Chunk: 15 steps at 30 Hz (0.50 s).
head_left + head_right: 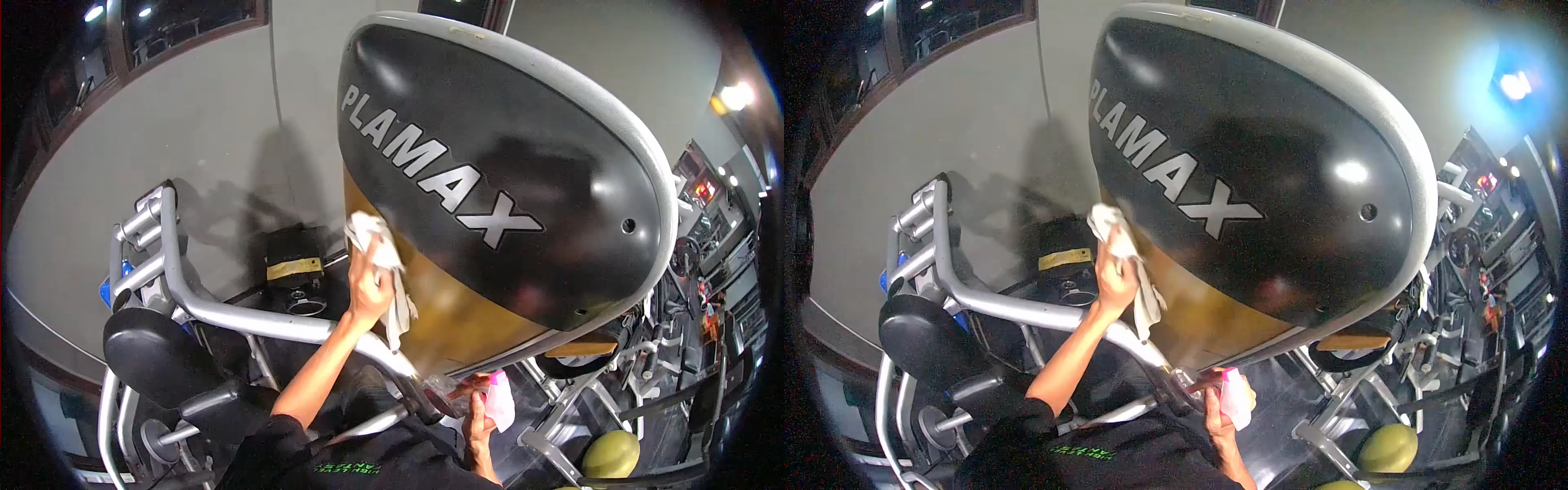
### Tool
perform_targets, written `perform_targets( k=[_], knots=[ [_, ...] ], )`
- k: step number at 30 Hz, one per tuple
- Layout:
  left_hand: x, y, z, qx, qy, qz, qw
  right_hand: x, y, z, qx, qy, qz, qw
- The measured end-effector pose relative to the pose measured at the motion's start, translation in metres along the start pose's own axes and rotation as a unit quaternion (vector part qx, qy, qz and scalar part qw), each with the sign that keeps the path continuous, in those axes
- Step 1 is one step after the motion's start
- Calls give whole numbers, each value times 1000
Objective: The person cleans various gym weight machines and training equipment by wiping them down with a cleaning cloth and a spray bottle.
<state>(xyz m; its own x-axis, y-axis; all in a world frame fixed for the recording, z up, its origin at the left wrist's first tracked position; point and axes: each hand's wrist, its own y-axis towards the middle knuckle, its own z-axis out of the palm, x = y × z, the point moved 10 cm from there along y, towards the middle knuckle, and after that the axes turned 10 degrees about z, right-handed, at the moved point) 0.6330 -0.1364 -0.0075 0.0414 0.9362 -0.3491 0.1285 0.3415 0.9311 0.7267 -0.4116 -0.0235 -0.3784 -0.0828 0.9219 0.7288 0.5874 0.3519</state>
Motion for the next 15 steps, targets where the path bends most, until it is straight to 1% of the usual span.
perform_targets(
  k=[1,3,5,6,8,9,10,11,12,13,14,15],
  knots=[
    [9,9,-4,-21,-13,-56,998,-1,1,1,4,0,1,1000],
    [31,17,-4,-55,-50,-96,993,-1,5,4,12,-1,3,1000],
    [79,11,7,-48,-139,-266,953,-1,8,7,17,-3,6,1000],
    [98,19,7,-51,-138,-265,953,-1,10,9,20,-2,7,1000],
    [151,41,1,-106,-137,-265,948,-1,13,14,25,-1,8,1000],
    [169,53,-2,-132,-137,-266,945,-1,14,16,26,0,10,1000],
    [180,68,1,-136,-177,-279,934,2,16,17,26,0,9,1000],
    [187,76,6,-138,-217,-293,921,9,18,23,50,-2,1,999],
    [184,79,7,-137,-219,-292,921,16,22,28,73,-4,-9,997],
    [176,84,4,-113,-142,-283,942,23,28,30,70,-3,-10,998],
    [168,88,0,-87,-62,-272,956,38,33,34,76,-11,-52,996],
    [151,73,0,-97,-85,-303,944,49,32,37,83,-18,-93,992]
  ],
)
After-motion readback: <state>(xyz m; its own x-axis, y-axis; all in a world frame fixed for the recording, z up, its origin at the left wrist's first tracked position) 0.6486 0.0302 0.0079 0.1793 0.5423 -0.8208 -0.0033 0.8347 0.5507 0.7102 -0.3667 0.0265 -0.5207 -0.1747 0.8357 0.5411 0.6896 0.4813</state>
